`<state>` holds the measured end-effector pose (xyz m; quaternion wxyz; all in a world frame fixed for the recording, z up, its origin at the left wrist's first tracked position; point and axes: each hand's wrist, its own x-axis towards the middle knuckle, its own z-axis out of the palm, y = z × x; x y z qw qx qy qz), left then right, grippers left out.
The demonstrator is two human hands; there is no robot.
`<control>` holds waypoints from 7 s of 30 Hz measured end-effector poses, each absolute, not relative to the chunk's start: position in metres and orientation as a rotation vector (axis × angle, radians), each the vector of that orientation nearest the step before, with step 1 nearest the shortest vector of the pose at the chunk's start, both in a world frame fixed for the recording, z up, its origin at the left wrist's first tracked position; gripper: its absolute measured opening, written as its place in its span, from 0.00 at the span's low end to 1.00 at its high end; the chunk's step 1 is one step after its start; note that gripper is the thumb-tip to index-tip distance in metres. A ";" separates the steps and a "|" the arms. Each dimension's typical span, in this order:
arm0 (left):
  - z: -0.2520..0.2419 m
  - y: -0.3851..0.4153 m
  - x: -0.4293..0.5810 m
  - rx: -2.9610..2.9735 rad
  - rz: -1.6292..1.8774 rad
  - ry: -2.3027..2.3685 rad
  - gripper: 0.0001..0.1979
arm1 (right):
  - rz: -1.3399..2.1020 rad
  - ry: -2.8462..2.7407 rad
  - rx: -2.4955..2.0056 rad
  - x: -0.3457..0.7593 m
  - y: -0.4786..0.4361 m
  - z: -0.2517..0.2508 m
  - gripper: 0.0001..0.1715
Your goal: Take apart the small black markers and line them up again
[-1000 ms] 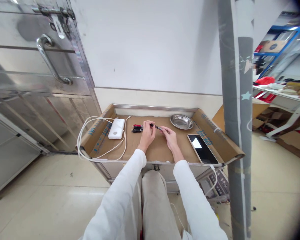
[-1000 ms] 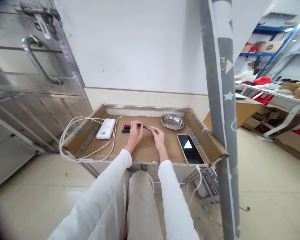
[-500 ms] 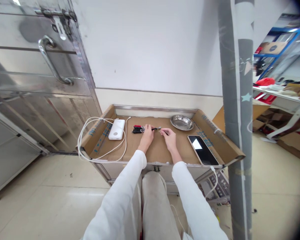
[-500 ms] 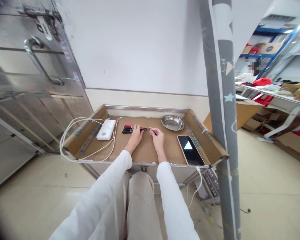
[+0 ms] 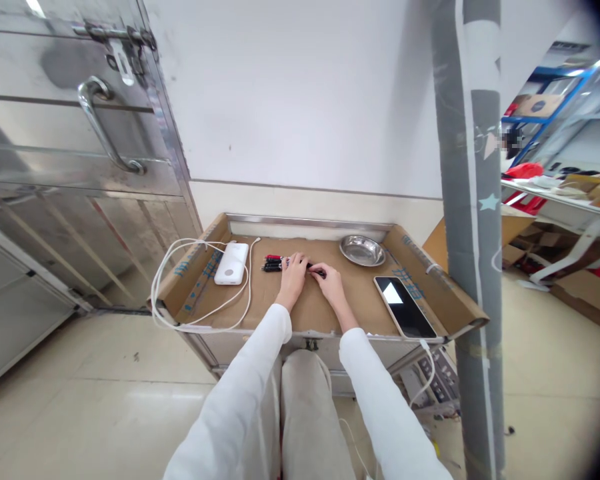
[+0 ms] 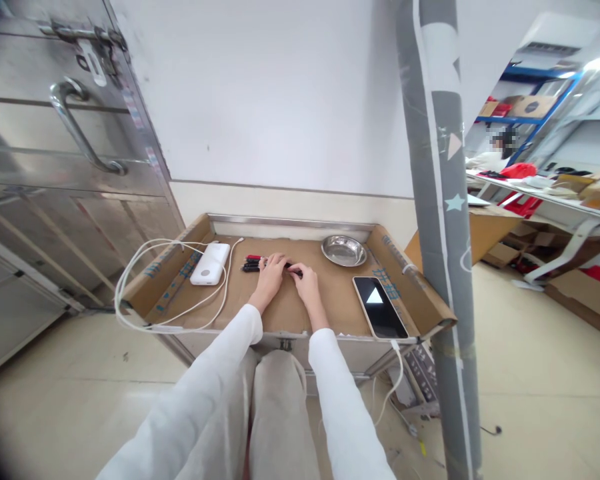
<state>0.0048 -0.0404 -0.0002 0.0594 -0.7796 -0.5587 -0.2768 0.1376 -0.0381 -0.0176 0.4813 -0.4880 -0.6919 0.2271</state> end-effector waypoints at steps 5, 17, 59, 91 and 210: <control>0.002 -0.052 0.004 -2.404 -0.800 -1.673 0.17 | 0.536 -1.680 -1.200 0.138 -0.037 -0.017 0.11; -0.003 -0.050 0.006 -2.366 -0.753 -1.722 0.09 | 0.400 -1.616 -1.244 0.135 -0.041 -0.016 0.11; -0.004 -0.075 -0.001 -1.881 -0.866 -2.088 0.13 | -0.030 -1.983 -1.613 0.121 -0.054 -0.010 0.21; 0.008 -0.067 -0.003 -2.304 -2.089 -1.456 0.14 | 1.387 -0.894 -0.846 0.143 -0.061 0.000 0.17; 0.008 -0.066 -0.001 -2.511 -1.810 -1.374 0.13 | 1.375 -1.122 -0.904 0.151 -0.065 0.002 0.19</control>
